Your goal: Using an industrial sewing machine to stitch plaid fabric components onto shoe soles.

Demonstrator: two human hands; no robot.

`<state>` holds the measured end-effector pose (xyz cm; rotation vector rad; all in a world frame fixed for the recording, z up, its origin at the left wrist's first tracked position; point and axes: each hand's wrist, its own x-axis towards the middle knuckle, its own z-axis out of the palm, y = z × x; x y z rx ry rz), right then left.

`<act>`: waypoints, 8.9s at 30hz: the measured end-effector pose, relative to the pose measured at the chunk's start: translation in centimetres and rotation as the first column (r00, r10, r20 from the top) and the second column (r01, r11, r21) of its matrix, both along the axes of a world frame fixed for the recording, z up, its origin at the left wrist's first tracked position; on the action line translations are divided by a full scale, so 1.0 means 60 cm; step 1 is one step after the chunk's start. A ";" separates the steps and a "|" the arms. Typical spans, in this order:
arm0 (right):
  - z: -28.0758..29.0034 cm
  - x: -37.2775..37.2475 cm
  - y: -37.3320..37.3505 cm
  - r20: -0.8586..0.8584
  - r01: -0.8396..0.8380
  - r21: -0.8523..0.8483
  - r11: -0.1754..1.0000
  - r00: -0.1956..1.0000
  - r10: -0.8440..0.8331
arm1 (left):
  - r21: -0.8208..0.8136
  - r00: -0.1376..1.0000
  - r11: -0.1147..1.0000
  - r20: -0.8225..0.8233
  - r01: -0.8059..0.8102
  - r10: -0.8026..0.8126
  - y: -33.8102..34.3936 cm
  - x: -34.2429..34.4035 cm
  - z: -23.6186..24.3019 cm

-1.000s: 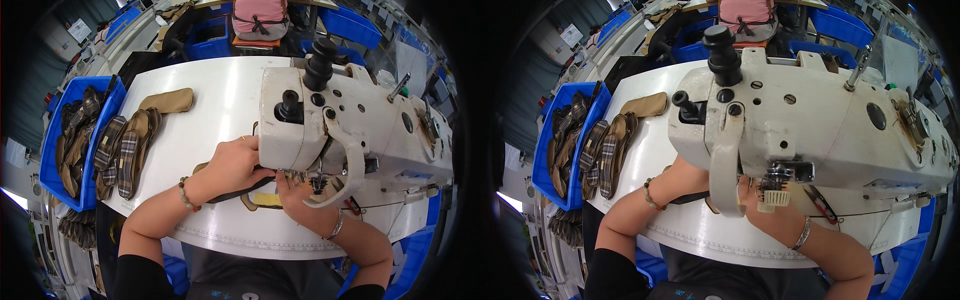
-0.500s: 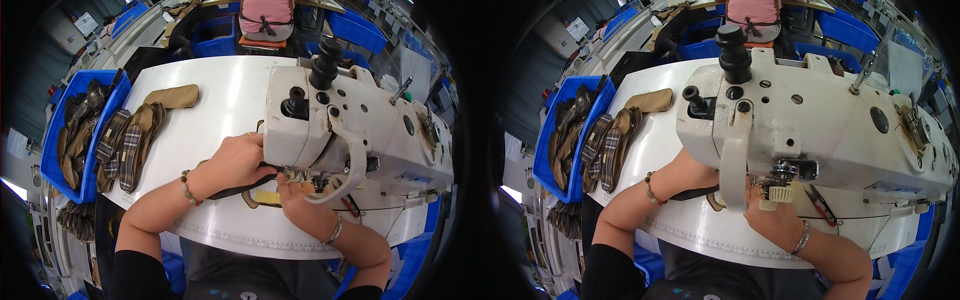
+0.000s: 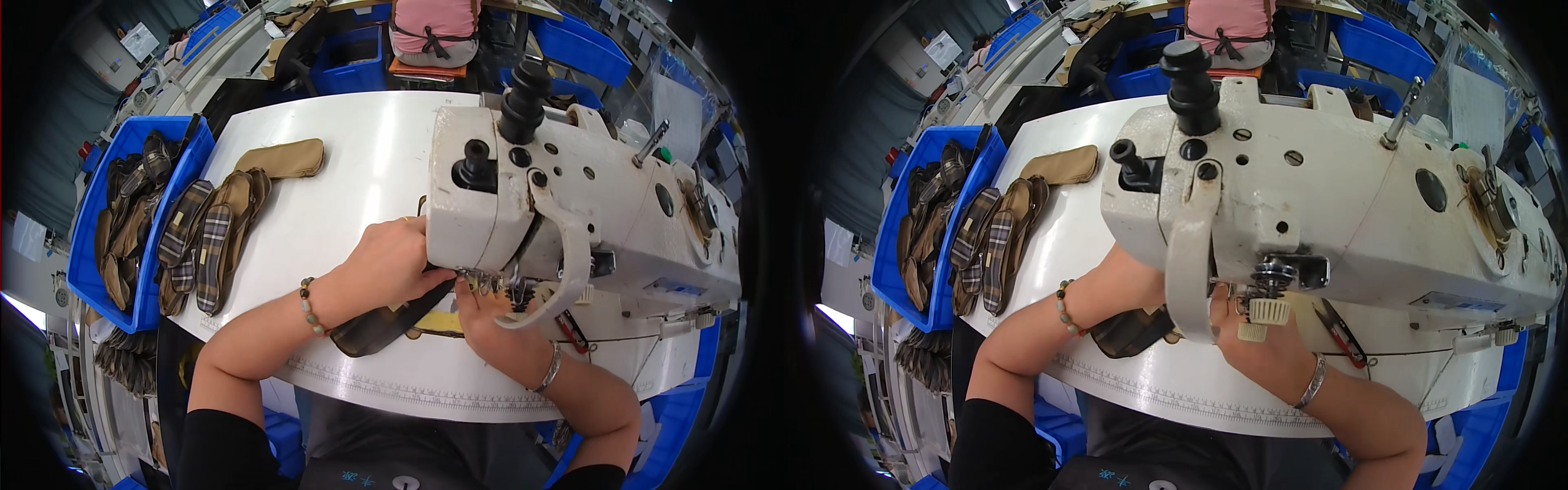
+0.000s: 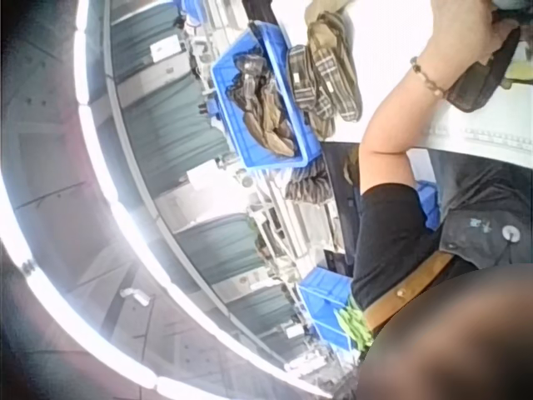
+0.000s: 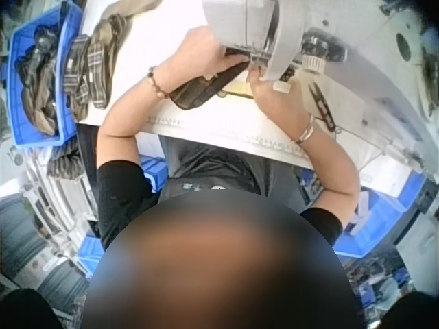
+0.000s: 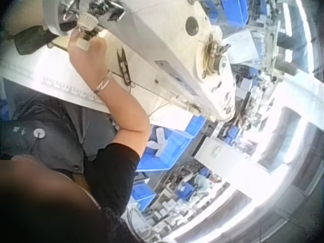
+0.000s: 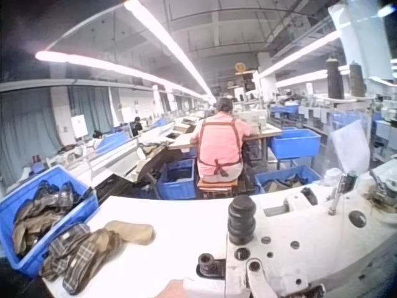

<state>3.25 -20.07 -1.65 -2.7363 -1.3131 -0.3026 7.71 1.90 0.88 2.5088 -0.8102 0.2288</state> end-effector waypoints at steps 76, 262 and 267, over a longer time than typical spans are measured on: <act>0.034 -0.076 0.023 0.211 -0.181 -0.093 0.979 0.957 0.197 | 0.202 0.990 0.973 0.059 0.112 -0.126 -0.009 -0.064 -0.010; 0.039 -0.044 0.006 0.098 -0.098 -0.019 0.995 0.990 0.100 | -0.239 0.939 0.971 -0.328 0.026 -0.106 0.011 -0.029 -0.021; 0.038 -0.041 0.009 0.080 -0.103 0.025 0.994 0.992 0.101 | -0.213 0.959 0.974 -0.252 0.075 -0.129 0.015 -0.030 -0.024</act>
